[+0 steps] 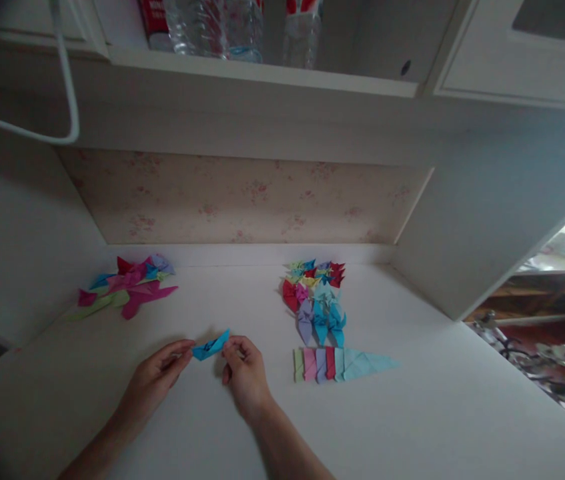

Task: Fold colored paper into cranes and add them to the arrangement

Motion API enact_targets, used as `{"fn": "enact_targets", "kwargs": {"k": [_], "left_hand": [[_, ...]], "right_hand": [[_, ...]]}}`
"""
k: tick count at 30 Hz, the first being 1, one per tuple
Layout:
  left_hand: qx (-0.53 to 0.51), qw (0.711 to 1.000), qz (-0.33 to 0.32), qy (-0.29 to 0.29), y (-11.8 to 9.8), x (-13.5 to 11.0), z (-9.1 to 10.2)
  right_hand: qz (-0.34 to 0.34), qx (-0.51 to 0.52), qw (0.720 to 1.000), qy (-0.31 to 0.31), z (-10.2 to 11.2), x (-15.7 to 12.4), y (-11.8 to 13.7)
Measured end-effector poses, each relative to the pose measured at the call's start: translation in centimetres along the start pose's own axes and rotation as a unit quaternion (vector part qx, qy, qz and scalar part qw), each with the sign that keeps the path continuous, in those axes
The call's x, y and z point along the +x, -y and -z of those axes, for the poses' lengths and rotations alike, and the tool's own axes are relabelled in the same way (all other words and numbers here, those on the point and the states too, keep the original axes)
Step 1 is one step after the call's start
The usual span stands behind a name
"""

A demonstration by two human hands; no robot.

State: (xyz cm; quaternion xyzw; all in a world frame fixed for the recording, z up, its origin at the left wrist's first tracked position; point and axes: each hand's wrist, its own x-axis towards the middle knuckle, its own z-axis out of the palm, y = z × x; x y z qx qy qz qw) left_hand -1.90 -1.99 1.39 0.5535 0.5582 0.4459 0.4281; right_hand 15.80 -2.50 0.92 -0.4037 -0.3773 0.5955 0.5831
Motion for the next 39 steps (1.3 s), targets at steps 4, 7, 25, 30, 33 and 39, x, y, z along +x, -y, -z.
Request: {"fn": "enact_targets", "kwargs": {"k": [4, 7, 25, 30, 33, 39], "left_hand": [[-0.011, 0.999, 0.034, 0.019, -0.5, 0.17, -0.03], [-0.014, 0.999, 0.039, 0.016, -0.73, 0.35, -0.03], [-0.15, 0.986, 0.043, 0.06, -0.39, 0.24, -0.3], [-0.14, 0.987, 0.035, 0.073, -0.18, 0.13, -0.31], [-0.139, 0.987, 0.034, 0.078, -0.09, -0.05, -0.4], [-0.141, 0.986, 0.028, 0.081, -0.1, -0.25, -0.63]], "right_hand": [[0.009, 0.012, 1.0, -0.005, 0.32, 0.17, -0.22], [0.006, 0.03, 0.999, -0.018, 0.54, 0.2, -0.27], [-0.009, 0.03, 0.999, -0.01, 0.37, 0.21, -0.29], [-0.015, 0.041, 0.999, -0.005, 0.33, 0.14, 0.04], [-0.019, 0.046, 0.999, -0.002, 0.35, 0.12, 0.12], [-0.026, 0.051, 0.998, 0.003, 0.35, 0.12, 0.18]]}}
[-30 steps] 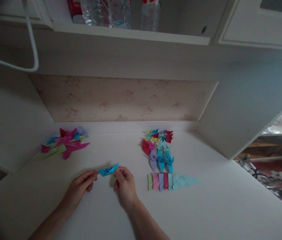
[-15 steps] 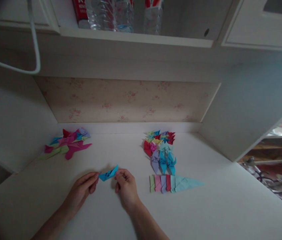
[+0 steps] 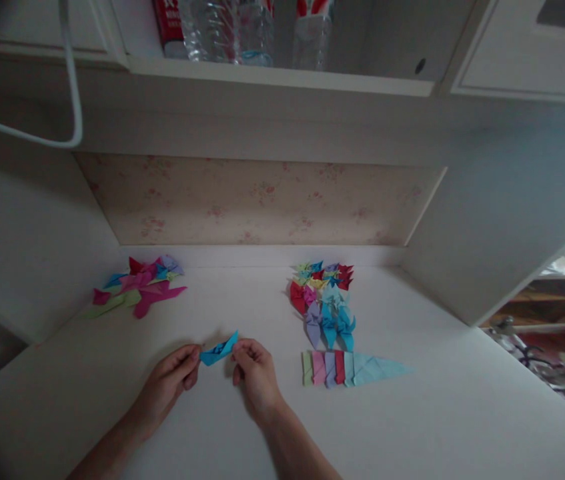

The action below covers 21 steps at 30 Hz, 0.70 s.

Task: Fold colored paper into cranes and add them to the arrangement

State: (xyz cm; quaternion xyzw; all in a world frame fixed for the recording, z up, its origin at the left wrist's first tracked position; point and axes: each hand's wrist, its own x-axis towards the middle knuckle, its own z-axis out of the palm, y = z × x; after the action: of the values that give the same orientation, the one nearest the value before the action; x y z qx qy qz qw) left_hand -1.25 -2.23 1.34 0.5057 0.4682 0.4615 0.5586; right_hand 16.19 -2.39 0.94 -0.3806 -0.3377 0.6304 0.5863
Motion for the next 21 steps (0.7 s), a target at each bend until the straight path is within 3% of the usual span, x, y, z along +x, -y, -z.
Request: {"fn": "enact_targets", "kwargs": {"k": [15, 21], "left_hand": [[-0.065, 0.998, 0.002, -0.013, -0.54, -0.08, -0.47], [0.014, 1.0, -0.024, -0.007, -0.46, -0.11, -0.38]], "right_hand": [[-0.009, 0.072, 0.997, -0.004, 0.61, 0.23, -0.31], [-0.005, 0.047, 0.999, 0.011, 0.48, 0.19, -0.35]]}}
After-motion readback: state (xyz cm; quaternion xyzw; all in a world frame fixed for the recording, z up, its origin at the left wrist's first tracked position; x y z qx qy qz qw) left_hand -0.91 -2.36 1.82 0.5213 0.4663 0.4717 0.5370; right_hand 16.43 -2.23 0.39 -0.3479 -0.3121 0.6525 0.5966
